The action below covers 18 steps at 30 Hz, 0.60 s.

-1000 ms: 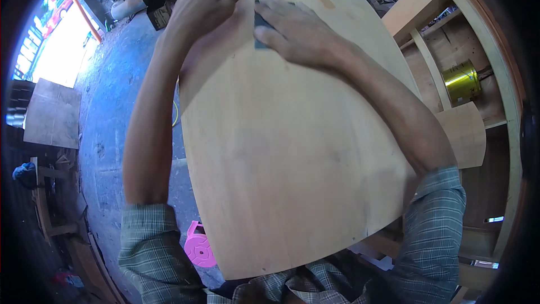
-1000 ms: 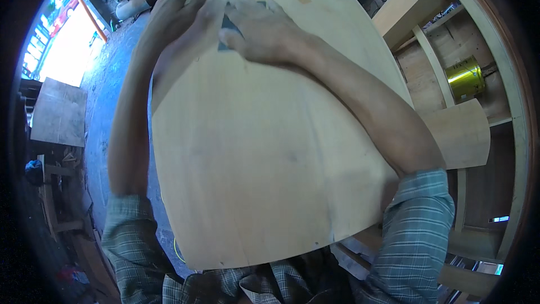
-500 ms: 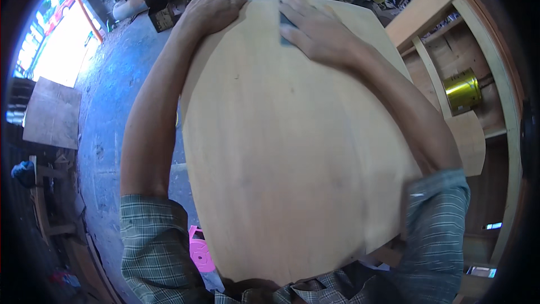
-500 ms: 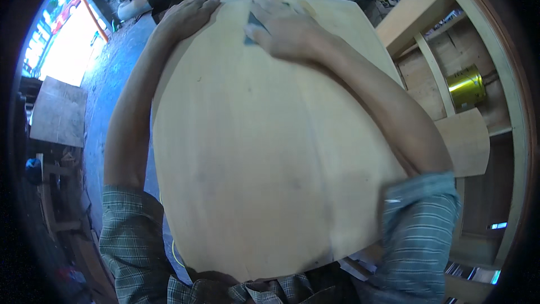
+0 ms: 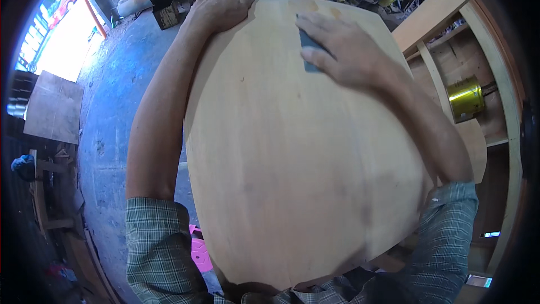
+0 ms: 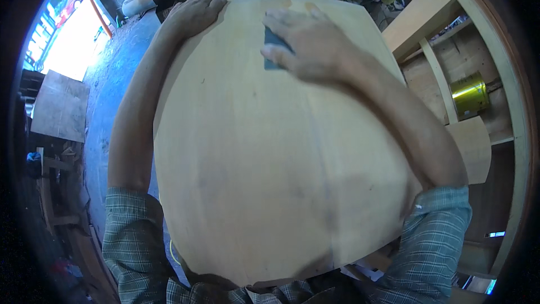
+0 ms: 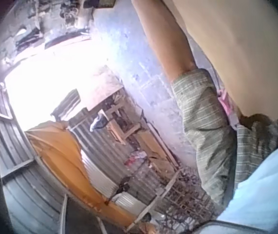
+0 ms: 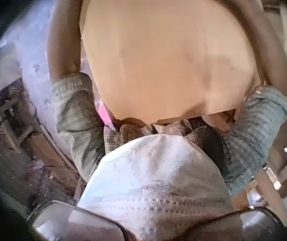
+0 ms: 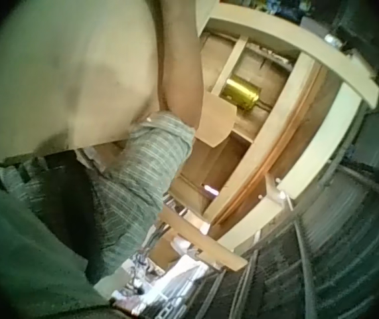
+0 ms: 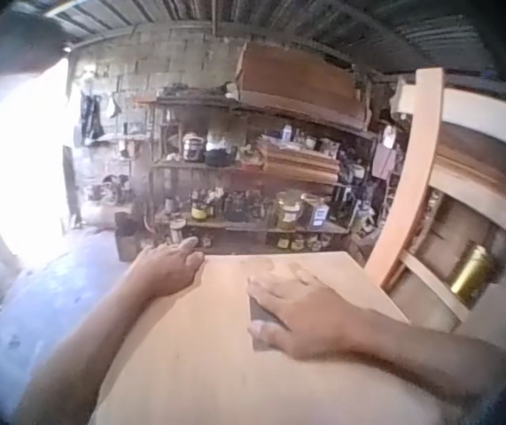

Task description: The person sands the surface of a wooden board using a sanding block. They hold the board with one hand and rub the sanding block back and forth across the wood with the other hand, covering the entire surface area.

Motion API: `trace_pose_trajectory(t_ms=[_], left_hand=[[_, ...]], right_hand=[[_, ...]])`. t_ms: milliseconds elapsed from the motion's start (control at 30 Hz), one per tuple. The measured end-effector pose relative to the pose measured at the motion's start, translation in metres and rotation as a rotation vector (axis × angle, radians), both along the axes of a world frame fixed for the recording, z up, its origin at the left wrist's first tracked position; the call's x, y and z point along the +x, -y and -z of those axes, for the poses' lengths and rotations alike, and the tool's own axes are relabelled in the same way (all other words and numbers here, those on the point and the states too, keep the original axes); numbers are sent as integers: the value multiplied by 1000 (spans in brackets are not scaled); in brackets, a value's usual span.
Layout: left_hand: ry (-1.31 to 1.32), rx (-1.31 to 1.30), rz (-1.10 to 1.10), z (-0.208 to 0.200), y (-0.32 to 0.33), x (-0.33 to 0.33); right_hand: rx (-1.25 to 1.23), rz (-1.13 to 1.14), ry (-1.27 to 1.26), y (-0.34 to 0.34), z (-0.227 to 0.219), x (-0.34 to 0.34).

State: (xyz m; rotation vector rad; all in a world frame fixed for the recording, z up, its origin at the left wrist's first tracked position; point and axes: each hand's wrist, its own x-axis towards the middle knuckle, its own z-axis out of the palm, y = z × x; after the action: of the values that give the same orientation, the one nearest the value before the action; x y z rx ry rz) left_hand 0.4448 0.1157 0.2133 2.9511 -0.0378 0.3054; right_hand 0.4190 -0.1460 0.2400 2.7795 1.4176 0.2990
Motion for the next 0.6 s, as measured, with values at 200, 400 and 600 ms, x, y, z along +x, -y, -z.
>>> trace_pose_trajectory(t_ms=[200,400,600], left_hand=[[-21,85,88,-1,-6,-6],[-60,70,49,-9,7,-6],[-18,143,100,-6,-1,-11]], right_hand=[[75,97,-77,-30,3,31],[97,30,-72,-10,5,34],[94,-55,71,12,16,5]])
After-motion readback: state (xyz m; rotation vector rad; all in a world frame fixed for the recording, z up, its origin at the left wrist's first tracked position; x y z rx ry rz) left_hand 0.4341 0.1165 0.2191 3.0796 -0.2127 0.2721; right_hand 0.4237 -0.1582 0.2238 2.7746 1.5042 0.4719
